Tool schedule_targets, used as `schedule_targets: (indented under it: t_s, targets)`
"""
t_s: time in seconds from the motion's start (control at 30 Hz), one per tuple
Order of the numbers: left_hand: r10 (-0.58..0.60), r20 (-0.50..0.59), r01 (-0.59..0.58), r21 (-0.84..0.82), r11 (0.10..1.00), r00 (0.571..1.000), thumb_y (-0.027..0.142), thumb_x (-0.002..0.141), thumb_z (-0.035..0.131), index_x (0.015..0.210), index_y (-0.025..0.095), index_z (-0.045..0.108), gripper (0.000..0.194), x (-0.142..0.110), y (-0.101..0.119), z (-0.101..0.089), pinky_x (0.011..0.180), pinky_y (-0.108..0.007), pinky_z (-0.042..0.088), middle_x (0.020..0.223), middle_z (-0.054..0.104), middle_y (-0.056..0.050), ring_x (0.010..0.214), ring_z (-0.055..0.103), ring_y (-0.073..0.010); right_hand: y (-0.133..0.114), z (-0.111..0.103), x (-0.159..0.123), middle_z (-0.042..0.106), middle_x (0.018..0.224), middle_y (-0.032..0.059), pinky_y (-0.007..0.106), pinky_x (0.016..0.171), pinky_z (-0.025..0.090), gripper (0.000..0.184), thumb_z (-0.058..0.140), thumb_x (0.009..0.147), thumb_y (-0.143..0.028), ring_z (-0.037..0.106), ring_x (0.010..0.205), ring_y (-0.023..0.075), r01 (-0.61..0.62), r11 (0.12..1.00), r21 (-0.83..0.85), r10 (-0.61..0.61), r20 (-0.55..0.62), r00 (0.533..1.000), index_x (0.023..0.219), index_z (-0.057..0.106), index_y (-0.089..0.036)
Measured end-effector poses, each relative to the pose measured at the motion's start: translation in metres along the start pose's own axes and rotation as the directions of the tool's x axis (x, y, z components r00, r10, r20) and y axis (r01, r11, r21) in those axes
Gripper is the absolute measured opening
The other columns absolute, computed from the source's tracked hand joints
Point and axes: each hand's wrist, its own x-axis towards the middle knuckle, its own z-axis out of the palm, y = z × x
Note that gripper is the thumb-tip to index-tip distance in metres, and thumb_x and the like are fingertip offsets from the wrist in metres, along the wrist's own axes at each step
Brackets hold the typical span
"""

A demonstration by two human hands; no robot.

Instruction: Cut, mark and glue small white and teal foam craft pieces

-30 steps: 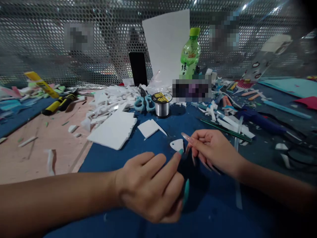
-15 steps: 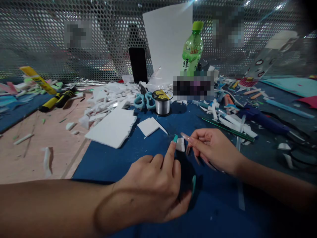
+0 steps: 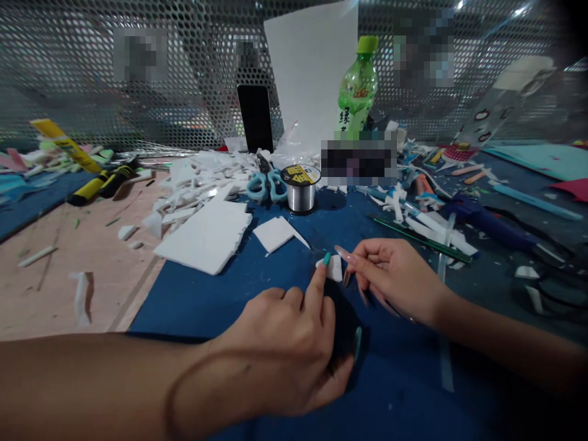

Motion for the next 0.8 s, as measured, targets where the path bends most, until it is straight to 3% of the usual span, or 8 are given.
schedule_targets:
  t_s: [0.37,0.8]
  targets:
    - [0.031,0.080,-0.029,-0.025,0.999,0.996,0.044,0.075,0.042,0.077,0.007,0.064,0.043,0.0048,-0.0015,-0.0029,0.035,-0.032,0.046,0.111,0.060,-0.027,0.044,0.058,-0.0200,0.0032,-0.0013,0.0004,0.052,0.045,-0.0040,0.017,0.028,0.032,0.019,0.053,0.082,-0.028,0.040,0.028,0.0044,0.017,0.999,-0.046,-0.017,0.000,1.000,0.065,0.053,-0.018]
    - [0.034,0.131,-0.031,-0.022,0.999,0.991,0.046,0.078,0.039,0.088,0.005,0.064,0.049,0.0033,-0.0011,-0.0010,0.036,-0.032,0.045,0.113,0.058,-0.028,0.044,0.058,-0.0198,0.0018,-0.0010,0.0001,0.050,0.043,-0.0055,0.016,0.024,0.028,0.020,0.053,0.083,-0.030,0.037,0.023,0.0038,-0.010,1.000,-0.011,0.010,0.017,1.000,0.065,0.051,-0.018]
